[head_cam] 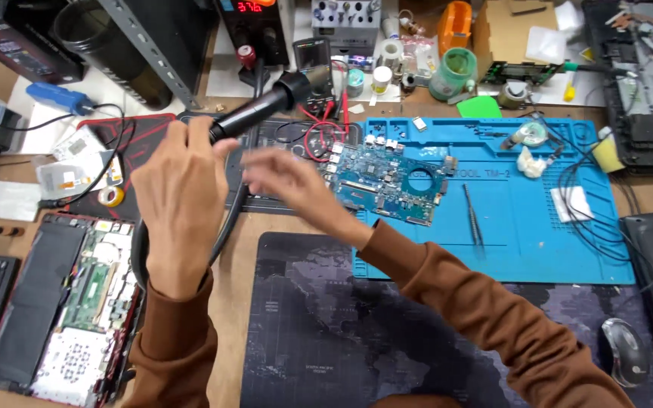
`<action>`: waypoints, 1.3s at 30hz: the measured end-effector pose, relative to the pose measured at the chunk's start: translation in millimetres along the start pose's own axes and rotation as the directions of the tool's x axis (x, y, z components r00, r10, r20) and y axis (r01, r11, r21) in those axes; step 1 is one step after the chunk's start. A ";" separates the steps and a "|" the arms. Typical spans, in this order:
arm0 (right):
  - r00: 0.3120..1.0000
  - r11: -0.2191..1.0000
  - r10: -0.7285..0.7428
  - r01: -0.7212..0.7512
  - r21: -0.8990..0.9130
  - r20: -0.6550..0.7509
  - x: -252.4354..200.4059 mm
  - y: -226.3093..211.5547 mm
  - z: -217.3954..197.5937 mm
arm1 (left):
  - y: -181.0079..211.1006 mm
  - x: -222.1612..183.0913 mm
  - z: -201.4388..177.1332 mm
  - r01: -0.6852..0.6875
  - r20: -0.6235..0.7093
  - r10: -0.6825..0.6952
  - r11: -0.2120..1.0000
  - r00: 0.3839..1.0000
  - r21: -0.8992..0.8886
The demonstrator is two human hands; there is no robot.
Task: Repairing a laptop motherboard using a heat gun and tweezers to manipulate small components
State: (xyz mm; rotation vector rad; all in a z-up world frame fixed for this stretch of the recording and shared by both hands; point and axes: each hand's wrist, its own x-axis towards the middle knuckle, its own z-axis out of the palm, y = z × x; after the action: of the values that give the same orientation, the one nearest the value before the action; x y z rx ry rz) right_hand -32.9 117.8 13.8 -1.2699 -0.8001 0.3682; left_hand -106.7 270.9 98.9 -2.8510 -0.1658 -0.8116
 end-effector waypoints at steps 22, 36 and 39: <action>0.643 0.451 0.024 0.676 -0.582 0.766 -15.5 25.0 1.6 | -82.7 15.0 4.0 0.300 0.061 -0.295 0.945 0.954 -0.129; 0.706 0.442 0.157 0.576 -0.688 0.691 -56.6 90.7 -50.5 | -49.2 24.1 144.2 0.484 0.226 -0.475 0.537 0.850 -0.691; 0.711 0.491 0.099 0.574 -0.655 0.697 -51.8 75.5 -49.0 | -37.9 33.5 145.9 0.462 0.198 -0.482 0.524 0.853 -0.715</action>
State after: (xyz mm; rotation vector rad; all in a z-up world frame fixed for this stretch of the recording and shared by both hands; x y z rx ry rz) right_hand -20.3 71.3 -78.2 -1.9280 -1.9748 0.1407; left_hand -9.5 338.4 -0.3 -3.6327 -0.8344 -1.2601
